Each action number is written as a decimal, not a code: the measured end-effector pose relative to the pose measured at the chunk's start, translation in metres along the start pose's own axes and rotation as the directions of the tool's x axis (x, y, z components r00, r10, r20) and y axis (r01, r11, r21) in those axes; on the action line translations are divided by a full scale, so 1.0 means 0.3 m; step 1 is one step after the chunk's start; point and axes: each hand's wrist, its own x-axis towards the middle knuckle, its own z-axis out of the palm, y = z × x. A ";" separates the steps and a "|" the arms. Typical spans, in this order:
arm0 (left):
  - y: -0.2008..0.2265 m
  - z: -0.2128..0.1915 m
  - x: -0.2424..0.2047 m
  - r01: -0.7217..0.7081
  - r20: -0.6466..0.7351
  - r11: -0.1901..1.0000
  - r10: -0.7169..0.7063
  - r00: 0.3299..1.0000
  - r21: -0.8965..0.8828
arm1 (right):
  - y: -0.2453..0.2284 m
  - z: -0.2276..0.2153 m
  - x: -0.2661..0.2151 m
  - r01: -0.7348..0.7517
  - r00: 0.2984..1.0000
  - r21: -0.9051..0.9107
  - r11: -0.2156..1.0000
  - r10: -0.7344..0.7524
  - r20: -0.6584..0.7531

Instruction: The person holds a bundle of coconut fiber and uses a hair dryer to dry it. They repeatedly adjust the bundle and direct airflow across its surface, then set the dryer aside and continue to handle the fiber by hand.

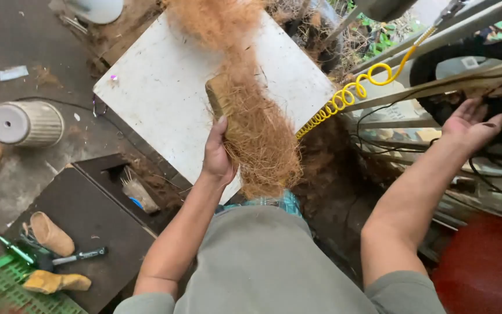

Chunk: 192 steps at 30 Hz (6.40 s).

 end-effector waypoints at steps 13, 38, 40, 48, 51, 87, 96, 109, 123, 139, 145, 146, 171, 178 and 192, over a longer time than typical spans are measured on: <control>0.049 -0.018 -0.014 -0.058 0.076 0.998 0.058 0.995 -0.006 | 0.190 0.024 -0.853 0.682 0.731 -0.604 0.413 -0.359 0.580; 0.161 -0.160 0.036 -0.106 0.133 0.920 0.060 0.989 0.377 | 0.603 -0.030 -1.743 0.955 -0.046 -0.119 0.271 0.531 0.846; 0.179 -0.144 0.018 0.006 0.065 0.855 -0.046 0.997 0.518 | 0.645 -0.043 -1.748 0.983 -0.013 -0.101 0.152 0.609 0.793; 0.273 -0.119 -0.027 0.009 0.259 0.963 -0.082 0.962 0.271 | 0.651 0.024 -1.791 0.922 0.028 -0.241 0.303 0.568 0.822; 0.302 -0.084 -0.041 -0.121 0.548 0.971 -0.012 0.836 0.206 | 0.681 0.070 -1.822 0.996 0.082 -0.021 -0.090 0.755 0.650; 0.397 -0.059 0.002 0.050 0.210 0.997 -0.036 0.977 -0.065 | 0.641 -0.098 -1.990 0.410 0.186 -0.630 0.659 0.616 0.765; 0.310 -0.166 0.033 0.048 0.251 0.993 -0.073 0.965 0.105 | 0.690 -0.021 -1.927 0.547 0.169 -0.539 0.641 0.546 0.820; 0.344 -0.173 0.010 0.129 0.421 0.981 -0.057 0.905 -0.145 | 0.657 -0.039 -1.800 0.221 0.315 -0.591 0.776 0.517 0.796; 0.316 -0.105 0.014 0.290 0.419 0.951 -0.220 0.881 -0.110 | 0.713 -0.070 -1.804 -0.176 0.189 -0.631 0.755 0.655 0.731; 0.314 0.117 -0.060 -0.269 0.092 0.816 0.259 0.962 0.511 | 0.636 -0.118 -1.835 0.718 0.455 -0.674 0.173 0.617 0.643; 0.300 0.066 -0.017 -0.164 0.026 0.815 0.180 0.983 0.556 | 0.637 -0.053 -1.782 0.588 0.408 -0.760 0.276 0.711 0.573; 0.317 0.091 -0.040 -0.154 0.049 0.867 0.148 0.988 0.473 | 0.643 -0.065 -1.740 0.527 0.412 -0.798 0.294 0.733 0.542; 0.516 -0.059 0.139 -0.086 0.148 0.125 -0.920 0.362 0.988 | 0.601 0.302 -1.691 0.802 -0.159 -0.594 -0.069 0.933 -0.323; 0.322 -0.275 0.034 0.367 0.399 0.553 -0.816 0.417 0.748 | 0.512 0.355 -1.679 0.953 0.005 -0.291 -0.089 0.961 -0.277; 0.149 -0.269 -0.217 0.275 0.404 0.824 -0.499 0.767 0.494 | 0.569 -0.005 -1.636 0.958 -0.188 0.280 0.063 0.876 0.445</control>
